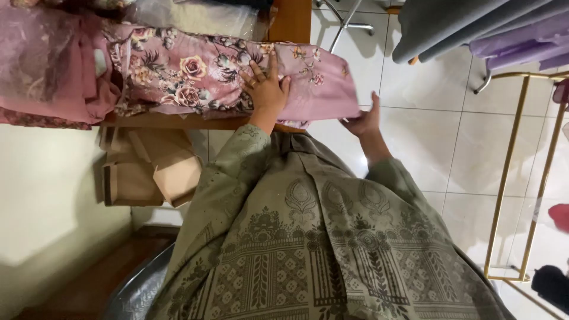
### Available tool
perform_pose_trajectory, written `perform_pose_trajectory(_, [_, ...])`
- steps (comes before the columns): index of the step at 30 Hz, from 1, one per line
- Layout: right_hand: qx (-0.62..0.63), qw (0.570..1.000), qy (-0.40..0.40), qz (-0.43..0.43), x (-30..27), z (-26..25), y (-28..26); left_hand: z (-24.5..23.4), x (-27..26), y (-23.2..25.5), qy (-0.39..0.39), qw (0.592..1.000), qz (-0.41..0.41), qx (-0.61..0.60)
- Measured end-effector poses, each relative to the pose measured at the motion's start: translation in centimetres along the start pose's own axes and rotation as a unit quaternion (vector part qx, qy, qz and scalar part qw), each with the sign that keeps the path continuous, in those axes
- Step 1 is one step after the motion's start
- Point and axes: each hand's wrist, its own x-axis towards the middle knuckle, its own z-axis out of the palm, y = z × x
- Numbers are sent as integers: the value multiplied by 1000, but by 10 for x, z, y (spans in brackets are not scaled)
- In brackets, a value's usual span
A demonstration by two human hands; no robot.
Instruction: Packing various folded clothes into individual clear plastic adhesive bags.
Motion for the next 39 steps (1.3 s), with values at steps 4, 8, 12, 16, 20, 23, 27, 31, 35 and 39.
perform_pose_trajectory(4, [-181,980,44,67,115,-52,1,-15,-6,6,-10,1000,-20,-1])
perform_pose_trajectory(8, [-166,981,-75,70,82,-26,-3,-15,-6,3,-25,999,-17,-20])
perform_pose_trajectory(12, [-72,981,-180,1,9,-6,-35,-1,-1,0,9,1000,0,-14])
perform_pose_trajectory(16, [-145,954,-250,-79,-81,99,-29,1,-27,-7,56,998,28,-4])
perform_pose_trajectory(20, [-419,827,-350,-131,-75,195,25,8,-59,-36,232,924,169,-253])
perform_pose_trajectory(23, [-606,634,-412,-246,-48,244,90,-5,-70,-28,158,925,174,-299])
perform_pose_trajectory(27, [-779,124,-404,-463,-22,282,127,-18,-101,-39,63,916,164,-360])
perform_pose_trajectory(31, [-811,-16,-365,-458,61,243,137,-23,-112,-47,-14,892,161,-422])
perform_pose_trajectory(35, [-810,222,-365,-401,33,284,153,2,-105,-55,-91,855,165,-483])
perform_pose_trajectory(39, [-818,290,-400,-294,54,305,150,17,-98,-40,-259,749,175,-585])
